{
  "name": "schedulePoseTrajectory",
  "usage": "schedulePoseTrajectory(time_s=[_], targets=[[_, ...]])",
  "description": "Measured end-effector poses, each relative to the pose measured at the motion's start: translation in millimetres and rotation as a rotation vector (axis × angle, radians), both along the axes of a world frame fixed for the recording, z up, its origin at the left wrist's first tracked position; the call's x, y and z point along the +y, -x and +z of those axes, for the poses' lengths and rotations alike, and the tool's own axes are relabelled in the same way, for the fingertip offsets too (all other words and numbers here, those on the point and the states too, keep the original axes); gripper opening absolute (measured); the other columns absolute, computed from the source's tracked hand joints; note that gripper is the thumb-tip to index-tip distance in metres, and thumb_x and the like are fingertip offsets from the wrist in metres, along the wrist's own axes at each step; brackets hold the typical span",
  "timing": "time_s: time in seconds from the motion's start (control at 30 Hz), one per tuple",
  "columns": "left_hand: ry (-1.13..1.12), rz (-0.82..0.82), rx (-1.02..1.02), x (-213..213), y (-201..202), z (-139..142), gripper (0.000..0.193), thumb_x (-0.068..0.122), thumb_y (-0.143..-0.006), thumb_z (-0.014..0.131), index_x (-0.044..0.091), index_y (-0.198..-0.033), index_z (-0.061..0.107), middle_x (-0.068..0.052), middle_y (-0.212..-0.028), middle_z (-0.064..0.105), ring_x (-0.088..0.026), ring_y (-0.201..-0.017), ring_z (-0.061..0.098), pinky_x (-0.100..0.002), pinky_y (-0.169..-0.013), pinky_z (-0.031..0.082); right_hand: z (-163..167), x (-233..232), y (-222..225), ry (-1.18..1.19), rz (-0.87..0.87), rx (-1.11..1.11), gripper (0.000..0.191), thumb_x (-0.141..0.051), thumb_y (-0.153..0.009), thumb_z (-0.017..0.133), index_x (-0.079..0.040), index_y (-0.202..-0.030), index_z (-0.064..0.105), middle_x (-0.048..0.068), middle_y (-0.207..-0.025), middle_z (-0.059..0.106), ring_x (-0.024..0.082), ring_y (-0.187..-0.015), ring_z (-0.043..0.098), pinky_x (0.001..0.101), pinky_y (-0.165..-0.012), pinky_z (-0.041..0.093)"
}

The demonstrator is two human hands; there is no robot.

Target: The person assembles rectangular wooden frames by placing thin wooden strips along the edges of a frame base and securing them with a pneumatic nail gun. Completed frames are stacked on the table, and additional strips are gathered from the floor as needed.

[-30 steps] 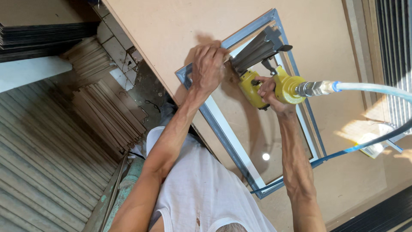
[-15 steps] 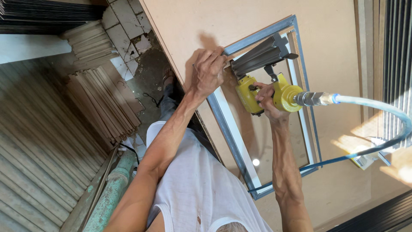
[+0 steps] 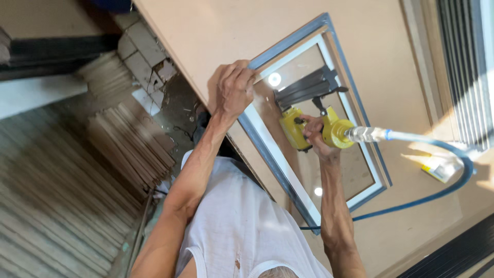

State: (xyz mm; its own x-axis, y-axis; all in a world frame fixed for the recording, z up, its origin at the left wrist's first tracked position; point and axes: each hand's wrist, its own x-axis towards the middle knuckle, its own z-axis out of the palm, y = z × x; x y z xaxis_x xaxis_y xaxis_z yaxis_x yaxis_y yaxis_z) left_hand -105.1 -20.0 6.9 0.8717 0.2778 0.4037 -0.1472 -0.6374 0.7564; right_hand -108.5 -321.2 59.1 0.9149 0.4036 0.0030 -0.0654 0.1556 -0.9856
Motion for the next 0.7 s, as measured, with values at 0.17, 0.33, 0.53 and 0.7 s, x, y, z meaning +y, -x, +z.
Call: schedulePoseTrajectory(time_s=[0.17, 0.33, 0.53, 0.7], targets=[[-0.223, -0.074, 0.149, 4, -35, 16, 0.038, 0.000, -0.074, 0.078, 0.003, -0.111, 0.070, -0.013, -0.105, 0.069, -0.033, -0.100, 0.064, -0.044, -0.089, 0.050, 12, -90, 109, -0.038, -0.405, 0.017, 0.028, 0.008, -0.080, 0.058, -0.007, -0.103, 0.055, 0.007, -0.082, 0.059, 0.018, -0.071, 0.058, 0.0594, -0.114, 0.046], [-0.183, -0.291, 0.496, 29, -83, -26, 0.051, 0.011, -0.070, 0.085, 0.001, -0.117, 0.069, -0.019, -0.109, 0.067, -0.038, -0.100, 0.065, -0.045, -0.086, 0.052, 38, -178, 254, 0.189, -1.057, -0.046, 0.016, 0.005, -0.090, 0.065, -0.002, -0.103, 0.059, 0.010, -0.083, 0.063, 0.024, -0.076, 0.066, 0.0600, -0.109, 0.053], [-0.030, -0.593, 0.900, 30, -146, 113, 0.076, 0.001, -0.069, 0.077, -0.002, -0.140, 0.049, -0.023, -0.114, 0.068, -0.031, -0.098, 0.070, -0.039, -0.088, 0.060, 40, -240, 360, 0.205, -1.495, -0.155, 0.030, 0.012, -0.085, 0.067, -0.003, -0.108, 0.056, 0.007, -0.081, 0.062, 0.020, -0.066, 0.066, 0.0518, -0.093, 0.061], [-0.302, -0.762, 0.474, -59, -174, 351, 0.057, 0.005, -0.074, 0.075, 0.002, -0.126, 0.052, -0.019, -0.105, 0.068, -0.030, -0.093, 0.069, -0.041, -0.085, 0.059, 19, -266, 411, 0.180, -1.477, -0.132, 0.019, 0.015, -0.096, 0.067, 0.003, -0.100, 0.053, 0.011, -0.080, 0.061, 0.023, -0.069, 0.067, 0.0516, -0.102, 0.061]])
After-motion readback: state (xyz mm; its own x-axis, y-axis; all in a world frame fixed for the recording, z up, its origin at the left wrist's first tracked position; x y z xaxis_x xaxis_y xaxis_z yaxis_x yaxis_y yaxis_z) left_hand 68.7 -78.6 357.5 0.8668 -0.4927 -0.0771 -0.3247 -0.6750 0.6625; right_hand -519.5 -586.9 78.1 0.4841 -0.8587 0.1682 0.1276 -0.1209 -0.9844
